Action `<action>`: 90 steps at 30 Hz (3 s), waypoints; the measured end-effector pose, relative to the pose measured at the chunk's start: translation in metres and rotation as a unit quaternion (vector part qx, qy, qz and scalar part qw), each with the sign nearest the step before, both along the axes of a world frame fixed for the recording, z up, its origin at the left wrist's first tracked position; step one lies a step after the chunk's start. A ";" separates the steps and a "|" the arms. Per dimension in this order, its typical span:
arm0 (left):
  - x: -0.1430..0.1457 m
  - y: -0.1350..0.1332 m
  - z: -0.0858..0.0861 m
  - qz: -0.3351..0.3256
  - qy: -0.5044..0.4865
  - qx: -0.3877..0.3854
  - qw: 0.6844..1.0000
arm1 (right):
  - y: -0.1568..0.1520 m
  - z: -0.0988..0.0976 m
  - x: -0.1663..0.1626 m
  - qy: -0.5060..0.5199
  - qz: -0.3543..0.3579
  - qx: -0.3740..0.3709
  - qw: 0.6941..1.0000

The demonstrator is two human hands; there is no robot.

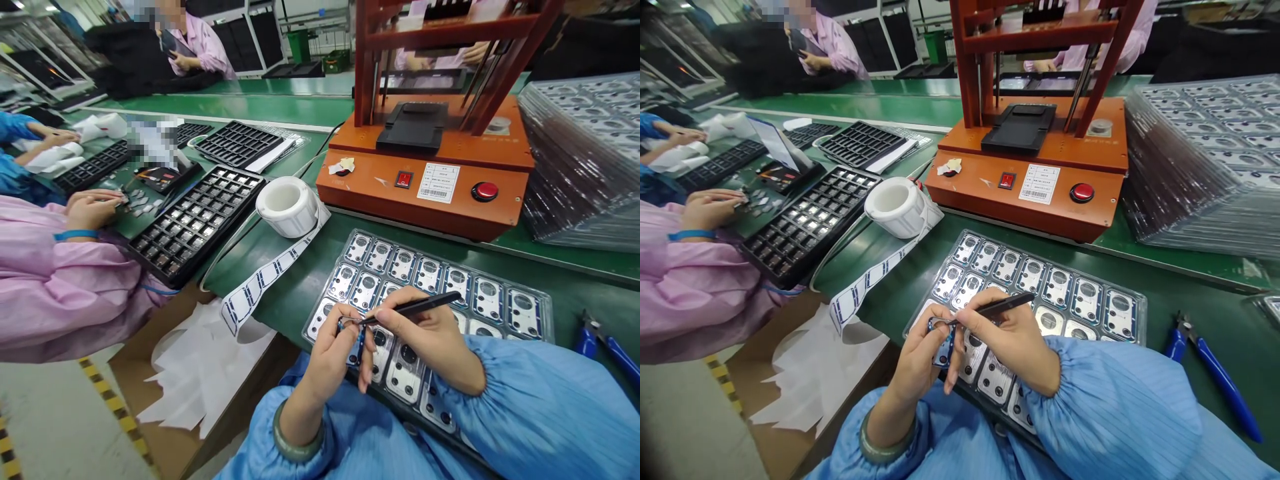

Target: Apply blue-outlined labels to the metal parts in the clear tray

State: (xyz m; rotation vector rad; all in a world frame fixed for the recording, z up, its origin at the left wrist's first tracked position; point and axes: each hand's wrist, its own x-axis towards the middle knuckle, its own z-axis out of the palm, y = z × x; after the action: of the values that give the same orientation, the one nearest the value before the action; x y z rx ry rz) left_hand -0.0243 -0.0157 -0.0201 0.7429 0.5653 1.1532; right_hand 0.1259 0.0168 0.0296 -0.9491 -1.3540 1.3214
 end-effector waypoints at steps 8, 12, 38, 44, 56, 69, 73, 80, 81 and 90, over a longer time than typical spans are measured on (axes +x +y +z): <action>0.000 0.001 0.000 0.008 0.009 0.006 1.000 | 0.002 -0.008 0.002 -0.064 -0.059 0.002 0.996; 0.000 0.000 0.001 0.007 0.002 -0.001 1.000 | 0.001 -0.008 0.003 -0.067 -0.061 0.010 0.996; 0.000 0.000 0.004 0.009 -0.007 -0.003 1.000 | 0.001 -0.011 0.004 -0.048 -0.023 0.043 0.998; -0.002 -0.001 0.002 0.004 -0.006 -0.007 1.000 | 0.001 -0.011 0.004 -0.033 -0.018 0.036 0.999; 0.000 0.000 0.005 0.007 -0.013 -0.005 1.000 | 0.001 -0.010 0.004 -0.036 -0.016 0.028 0.999; 0.000 0.001 0.003 0.013 -0.001 0.032 0.999 | 0.001 -0.011 0.003 -0.052 -0.040 0.048 0.997; 0.001 0.001 0.004 0.022 0.016 0.025 0.999 | 0.000 -0.011 0.003 -0.052 -0.040 0.053 0.996; 0.002 0.001 0.004 0.030 0.036 0.027 0.999 | -0.002 -0.012 0.005 -0.031 -0.024 0.069 0.997; 0.002 0.001 0.004 0.032 0.038 0.026 0.998 | -0.002 -0.012 0.004 -0.031 -0.023 0.074 0.996; 0.002 0.000 0.005 0.045 0.060 0.023 0.997 | -0.004 -0.013 0.006 -0.037 -0.015 0.116 0.992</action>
State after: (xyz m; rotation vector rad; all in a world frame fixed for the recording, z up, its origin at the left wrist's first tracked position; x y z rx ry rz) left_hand -0.0219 -0.0156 -0.0148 0.8376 0.6798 1.2149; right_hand 0.1321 0.0133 0.0162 -0.8614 -1.5078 1.0884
